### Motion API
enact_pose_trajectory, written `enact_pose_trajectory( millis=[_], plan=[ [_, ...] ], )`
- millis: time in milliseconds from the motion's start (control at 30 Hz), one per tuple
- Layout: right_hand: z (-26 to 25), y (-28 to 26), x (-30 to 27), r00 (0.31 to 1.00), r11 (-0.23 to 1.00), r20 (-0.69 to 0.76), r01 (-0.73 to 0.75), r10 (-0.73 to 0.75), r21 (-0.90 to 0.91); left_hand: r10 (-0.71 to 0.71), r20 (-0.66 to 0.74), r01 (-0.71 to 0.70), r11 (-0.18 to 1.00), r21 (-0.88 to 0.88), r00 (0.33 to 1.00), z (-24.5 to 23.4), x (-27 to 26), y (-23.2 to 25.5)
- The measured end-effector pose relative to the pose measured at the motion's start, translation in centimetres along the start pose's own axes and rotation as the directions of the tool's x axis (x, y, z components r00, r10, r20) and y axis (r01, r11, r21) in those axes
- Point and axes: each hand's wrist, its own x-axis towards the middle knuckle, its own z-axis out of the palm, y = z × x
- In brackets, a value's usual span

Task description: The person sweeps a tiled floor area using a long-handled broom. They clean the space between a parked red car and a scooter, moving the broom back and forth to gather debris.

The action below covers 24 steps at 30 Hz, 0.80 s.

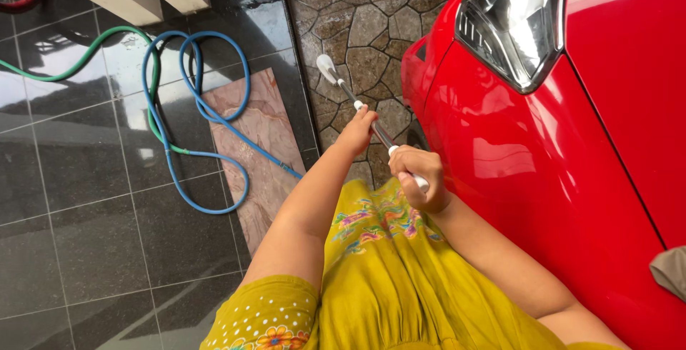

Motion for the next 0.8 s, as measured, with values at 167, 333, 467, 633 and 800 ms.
enact_pose_trajectory(
  millis=[167, 333, 467, 633, 800],
  plan=[
    [-1.6, -1.5, 0.4, 0.997, 1.000, -0.074, 0.003, -0.001, 0.015, 0.127, -0.082, -0.121, 0.990, 0.065, 0.989, 0.9, 0.7, 1.9],
    [-4.5, -4.6, 0.0, 0.980, 0.991, -0.172, -0.084, 0.102, 0.107, 0.247, -0.006, -0.246, 0.969, 0.021, 0.969, 1.4, -0.2, 6.6],
    [-3.6, -4.6, -0.9, 0.964, 0.987, -0.257, -0.027, 0.068, 0.161, 0.209, 0.018, -0.209, 0.978, -0.028, 0.978, 1.3, -1.8, 7.9],
    [0.8, 3.4, 0.7, 0.981, 0.996, -0.182, 0.057, -0.069, -0.070, 0.073, -0.196, -0.072, 0.997, 0.013, 0.978, 0.2, 0.2, 2.6],
    [3.2, 10.6, 4.4, 0.991, 0.998, -0.121, 0.059, -0.057, 0.014, -0.077, -0.169, 0.063, 0.994, -0.087, 0.983, -3.2, 3.3, -0.2]
  ],
)
